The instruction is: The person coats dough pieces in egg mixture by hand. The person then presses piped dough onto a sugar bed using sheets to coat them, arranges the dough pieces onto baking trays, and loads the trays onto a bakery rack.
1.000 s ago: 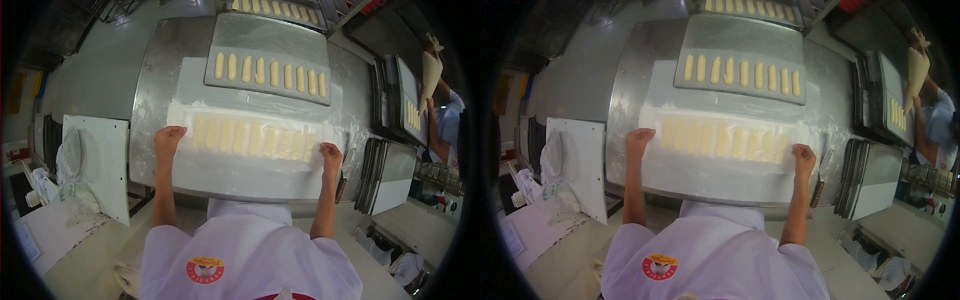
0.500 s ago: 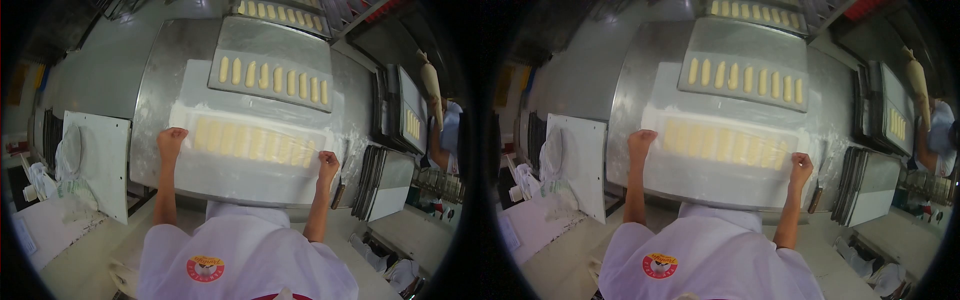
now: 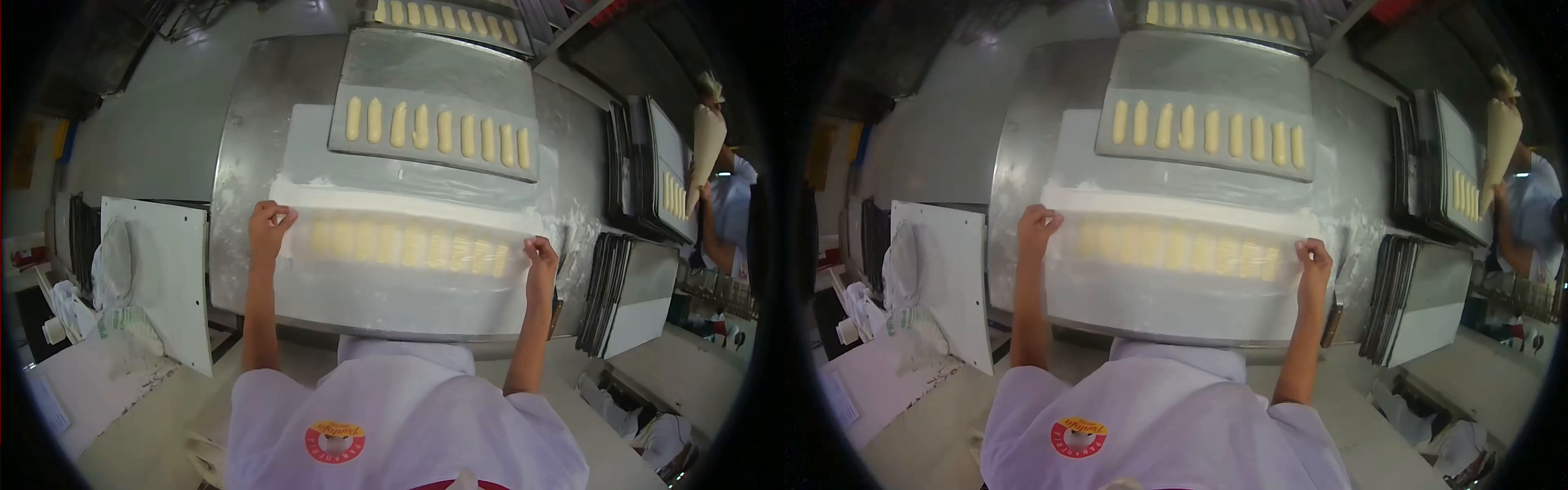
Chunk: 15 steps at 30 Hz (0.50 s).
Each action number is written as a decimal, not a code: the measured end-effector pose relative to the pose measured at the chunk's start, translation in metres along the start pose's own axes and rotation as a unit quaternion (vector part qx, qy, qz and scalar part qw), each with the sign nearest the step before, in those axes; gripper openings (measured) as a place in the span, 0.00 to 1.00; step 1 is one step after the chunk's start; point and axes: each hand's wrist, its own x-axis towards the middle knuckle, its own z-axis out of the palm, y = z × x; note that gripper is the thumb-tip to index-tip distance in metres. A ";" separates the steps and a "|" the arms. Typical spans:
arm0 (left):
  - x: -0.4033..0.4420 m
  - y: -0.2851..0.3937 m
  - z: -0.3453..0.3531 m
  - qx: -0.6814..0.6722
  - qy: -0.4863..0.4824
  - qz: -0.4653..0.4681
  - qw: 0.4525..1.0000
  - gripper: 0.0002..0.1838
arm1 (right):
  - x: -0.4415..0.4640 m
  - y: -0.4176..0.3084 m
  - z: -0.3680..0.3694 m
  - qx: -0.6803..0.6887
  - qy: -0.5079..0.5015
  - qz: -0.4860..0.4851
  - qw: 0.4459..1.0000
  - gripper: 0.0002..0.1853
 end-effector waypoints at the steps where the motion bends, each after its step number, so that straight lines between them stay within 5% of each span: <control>1: -0.008 -0.005 -0.009 -0.018 -0.003 0.034 0.999 0.07 | -0.010 -0.007 -0.003 0.016 -0.008 -0.011 1.000 0.05; 2: -0.017 -0.008 -0.014 -0.036 -0.006 0.069 0.997 0.08 | -0.020 -0.016 -0.006 0.033 -0.015 -0.021 0.999 0.04; 4: -0.034 0.039 -0.037 -0.044 -0.043 -0.065 0.996 0.08 | -0.031 -0.033 -0.016 0.034 -0.032 -0.008 0.999 0.05; 7: -0.039 0.079 -0.065 -0.102 -0.051 -0.135 0.984 0.08 | -0.040 -0.058 -0.027 0.097 -0.041 0.008 0.994 0.07; 11: 0.004 0.135 -0.077 -0.138 -0.058 -0.072 0.986 0.07 | -0.006 -0.096 -0.036 0.130 -0.059 -0.033 0.989 0.05; 13: 0.040 0.158 -0.072 -0.123 -0.072 -0.119 0.983 0.08 | 0.029 -0.113 -0.033 0.111 -0.040 -0.042 0.992 0.05; 15: 0.088 0.158 -0.053 -0.118 -0.083 -0.033 0.989 0.09 | 0.070 -0.141 -0.019 0.114 -0.046 -0.066 0.990 0.05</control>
